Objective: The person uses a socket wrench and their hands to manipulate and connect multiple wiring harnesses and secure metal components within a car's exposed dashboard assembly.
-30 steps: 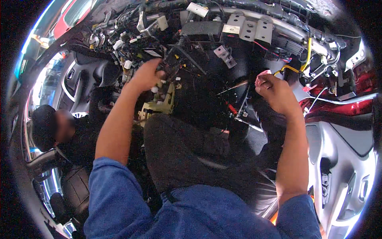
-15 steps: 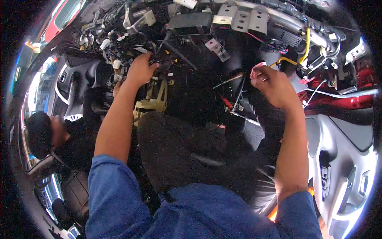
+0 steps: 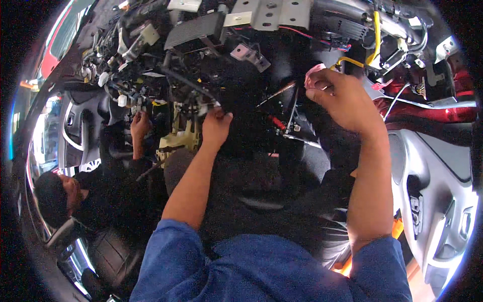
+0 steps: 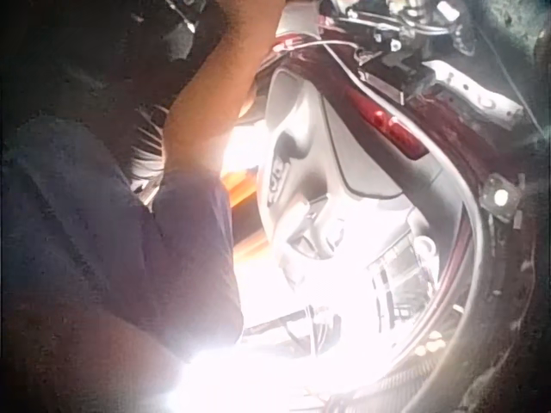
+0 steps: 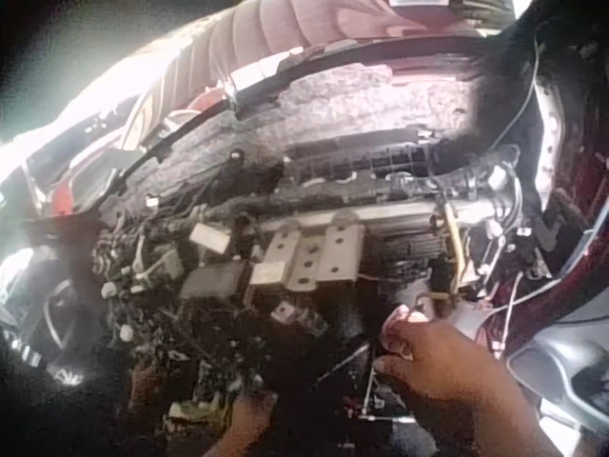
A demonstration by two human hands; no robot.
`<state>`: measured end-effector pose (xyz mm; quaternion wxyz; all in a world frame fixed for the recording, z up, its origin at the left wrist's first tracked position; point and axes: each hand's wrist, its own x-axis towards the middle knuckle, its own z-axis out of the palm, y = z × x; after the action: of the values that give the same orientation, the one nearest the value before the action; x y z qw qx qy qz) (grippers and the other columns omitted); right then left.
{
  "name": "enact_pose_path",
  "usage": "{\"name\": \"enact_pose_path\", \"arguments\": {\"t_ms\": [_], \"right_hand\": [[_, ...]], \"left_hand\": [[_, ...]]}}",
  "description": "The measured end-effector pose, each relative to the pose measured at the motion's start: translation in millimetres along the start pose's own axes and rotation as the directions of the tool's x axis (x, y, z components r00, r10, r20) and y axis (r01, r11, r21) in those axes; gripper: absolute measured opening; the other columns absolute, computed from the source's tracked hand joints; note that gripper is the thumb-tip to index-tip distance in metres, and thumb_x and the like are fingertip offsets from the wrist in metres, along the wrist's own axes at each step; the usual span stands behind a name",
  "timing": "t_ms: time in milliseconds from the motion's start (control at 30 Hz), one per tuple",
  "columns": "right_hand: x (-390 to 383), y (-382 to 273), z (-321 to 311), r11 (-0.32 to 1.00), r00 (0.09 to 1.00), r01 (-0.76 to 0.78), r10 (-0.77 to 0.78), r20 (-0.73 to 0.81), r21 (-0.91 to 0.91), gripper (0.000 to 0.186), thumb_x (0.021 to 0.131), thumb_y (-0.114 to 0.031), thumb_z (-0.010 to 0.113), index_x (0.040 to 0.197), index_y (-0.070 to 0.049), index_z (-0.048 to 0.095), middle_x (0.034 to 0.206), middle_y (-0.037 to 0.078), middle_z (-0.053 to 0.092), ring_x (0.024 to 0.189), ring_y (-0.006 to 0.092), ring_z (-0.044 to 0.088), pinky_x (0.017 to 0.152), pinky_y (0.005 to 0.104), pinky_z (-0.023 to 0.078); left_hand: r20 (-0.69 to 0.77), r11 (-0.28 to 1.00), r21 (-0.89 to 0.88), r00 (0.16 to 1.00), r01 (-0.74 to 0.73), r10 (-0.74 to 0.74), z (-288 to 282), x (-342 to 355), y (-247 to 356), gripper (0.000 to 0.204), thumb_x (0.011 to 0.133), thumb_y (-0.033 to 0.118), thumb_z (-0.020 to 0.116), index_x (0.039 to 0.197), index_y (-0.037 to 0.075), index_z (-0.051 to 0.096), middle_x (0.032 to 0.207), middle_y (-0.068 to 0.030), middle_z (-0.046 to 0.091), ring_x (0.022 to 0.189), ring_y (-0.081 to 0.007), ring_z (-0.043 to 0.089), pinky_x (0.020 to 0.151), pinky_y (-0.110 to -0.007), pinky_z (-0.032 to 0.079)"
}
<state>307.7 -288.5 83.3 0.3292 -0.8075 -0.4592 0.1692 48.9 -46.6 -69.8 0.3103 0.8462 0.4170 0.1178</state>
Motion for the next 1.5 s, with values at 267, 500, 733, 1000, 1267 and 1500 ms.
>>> {"name": "enact_pose_path", "arguments": {"t_ms": [267, 500, 733, 1000, 1267, 1500], "right_hand": [[-1.6, 1.7, -6.7, 0.998, 0.997, -0.063, 0.063, 0.039, -0.005, 0.032, 0.084, -0.021, 0.068, 0.107, 0.0, 0.062, 0.095, 0.019, 0.068, 0.09, 0.0303, 0.066, 0.081, 0.0376, 0.049], [-6.1, 4.0, -2.8, 1.0, 0.999, -0.016, 0.017, 0.046, -0.015, 0.034, 0.084, -0.021, 0.068, 0.107, 0.003, 0.061, 0.097, 0.019, 0.068, 0.089, 0.0303, 0.066, 0.08, 0.036, 0.049], [-13.6, -11.3, -8.1, 0.884, 0.991, -0.027, -0.038, 0.129, 0.466, 0.036, 0.082, -0.023, 0.07, 0.104, 0.005, 0.063, 0.093, 0.013, 0.068, 0.087, 0.0218, 0.065, 0.078, 0.0313, 0.05], [-1.9, -86.2, -45.2, 0.133, 0.226, -0.087, -0.962, 0.15, 0.987, 0.023, 0.082, -0.023, 0.07, 0.083, 0.0, 0.067, 0.088, 0.011, 0.068, 0.083, 0.0281, 0.066, 0.076, 0.0378, 0.053], [-25.8, -51.3, -45.6, 0.141, 0.458, -0.041, -0.877, 0.144, 0.989, 0.022, 0.082, -0.022, 0.071, 0.083, -0.001, 0.067, 0.088, 0.012, 0.069, 0.083, 0.0289, 0.066, 0.077, 0.0384, 0.053], [-29.3, -35.1, -38.2, 0.162, 0.571, -0.027, -0.807, 0.148, 0.986, 0.022, 0.082, -0.023, 0.071, 0.082, -0.002, 0.067, 0.088, 0.013, 0.069, 0.083, 0.0291, 0.066, 0.077, 0.0387, 0.053]], "left_hand": [[0.083, 0.963, 0.095, 0.962, 0.253, -0.261, -14.1, 26.5, -39.5, 0.018, 0.087, 0.013, 0.061, 0.096, -0.002, 0.06, 0.075, -0.0091, 0.06, 0.061, -0.0189, 0.054, 0.054, -0.034, 0.042], [-0.141, 0.86, -0.249, 0.862, 0.445, -0.486, -51.4, 29.2, -36.6, 0.032, 0.088, 0.015, 0.062, 0.113, -0.005, 0.061, 0.077, -0.0108, 0.065, 0.067, -0.019, 0.059, 0.059, -0.034, 0.045], [-0.188, 0.887, 0.11, 0.886, 0.449, -0.425, -25.5, 27.8, -13.9, 0.043, 0.087, 0.023, 0.065, 0.119, -0.005, 0.058, 0.098, -0.018, 0.069, 0.083, -0.0315, 0.066, 0.073, -0.039, 0.048], [-0.05, 0.928, 0.212, 0.952, 0.307, -0.303, -44.4, 16.9, -58.4, 0.05, 0.085, 0.041, 0.063, 0.108, -0.002, 0.065, 0.106, -0.0262, 0.065, 0.106, -0.0429, 0.059, 0.088, -0.045, 0.047], [0.4, 0.694, 0.709, 0.881, -0.124, -0.251, -18.8, -21.2, 19.3, 0.06, 0.089, 0.056, 0.05, 0.105, 0.0, 0.068, 0.103, -0.0284, 0.064, 0.103, -0.0434, 0.06, 0.089, -0.049, 0.047], [0.638, 0.907, 0.076, 0.679, 0.414, -0.363, 93.0, 12.6, -8.8, 0.041, 0.091, 0.041, 0.056, 0.098, 0.003, 0.067, 0.095, -0.0109, 0.067, 0.082, -0.0275, 0.065, 0.073, -0.041, 0.052]]}}
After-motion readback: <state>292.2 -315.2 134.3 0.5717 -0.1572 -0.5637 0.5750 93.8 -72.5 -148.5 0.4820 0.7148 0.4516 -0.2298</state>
